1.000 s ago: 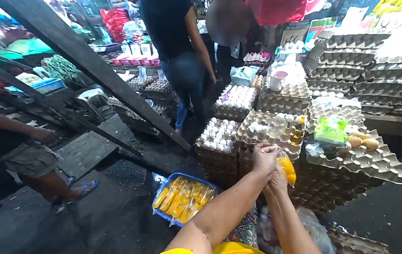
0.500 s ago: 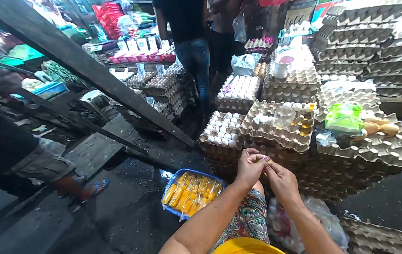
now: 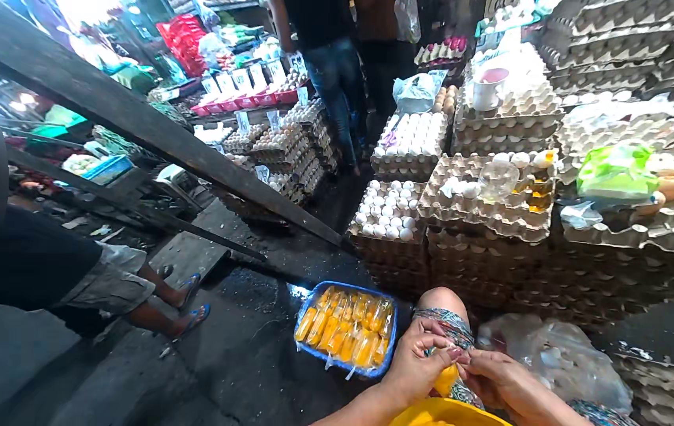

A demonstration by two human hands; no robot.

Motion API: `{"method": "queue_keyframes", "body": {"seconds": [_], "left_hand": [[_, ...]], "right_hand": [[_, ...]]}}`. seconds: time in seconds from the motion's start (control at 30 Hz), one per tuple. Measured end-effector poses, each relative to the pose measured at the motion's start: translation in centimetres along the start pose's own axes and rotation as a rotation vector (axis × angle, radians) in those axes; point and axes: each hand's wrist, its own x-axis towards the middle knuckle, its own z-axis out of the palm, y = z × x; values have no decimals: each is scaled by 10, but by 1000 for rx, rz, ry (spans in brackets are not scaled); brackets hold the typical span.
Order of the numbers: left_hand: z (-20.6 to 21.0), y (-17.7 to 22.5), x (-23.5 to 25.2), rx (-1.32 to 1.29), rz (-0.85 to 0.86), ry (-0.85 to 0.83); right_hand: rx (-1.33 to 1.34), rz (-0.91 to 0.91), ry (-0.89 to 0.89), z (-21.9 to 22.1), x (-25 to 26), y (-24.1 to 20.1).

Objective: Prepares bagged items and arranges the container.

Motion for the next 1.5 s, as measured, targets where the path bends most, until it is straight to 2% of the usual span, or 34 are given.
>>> {"method": "queue_keyframes", "body": {"seconds": [0.1, 0.27, 0.33, 0.4, 0.57, 0.67, 0.87, 0.97, 1.07, 1.13, 1.33, 1.5], "left_hand": [[-3, -14, 3, 23, -12, -15], [-13, -16, 15, 103, 62, -102], [-18, -16, 20, 131, 106, -151], [-23, -16, 23, 164, 146, -204], [-31, -13, 27, 259, 216, -300], [-33, -6, 29, 323, 217, -340], [-29, -6, 25, 439, 318, -349], [-24, -9, 22, 433, 347, -299], [-23, -10, 21, 418, 354, -239], [-24, -12, 21, 411, 338, -217], [-32, -18, 22, 376, 178, -195], [-41, -15, 24, 395, 160, -193]], "right_hand": [[-109, 16, -5, -6, 12, 7], [-563, -32, 22, -17, 20, -2], [-665, -28, 28, -19, 21, -9], [-661, -20, 22, -20, 23, -12], [-455, 10, -42, -24, 33, -8], [-503, 3, -51, -26, 37, -7], [-905, -167, -8, -26, 25, -4], [-1001, -341, 74, -25, 18, 10], [-958, -645, 132, -31, 21, 25], [-871, -757, 133, -34, 27, 30], [-520, -767, 113, -34, 51, 46], [-468, -839, 67, -33, 64, 47]]}}
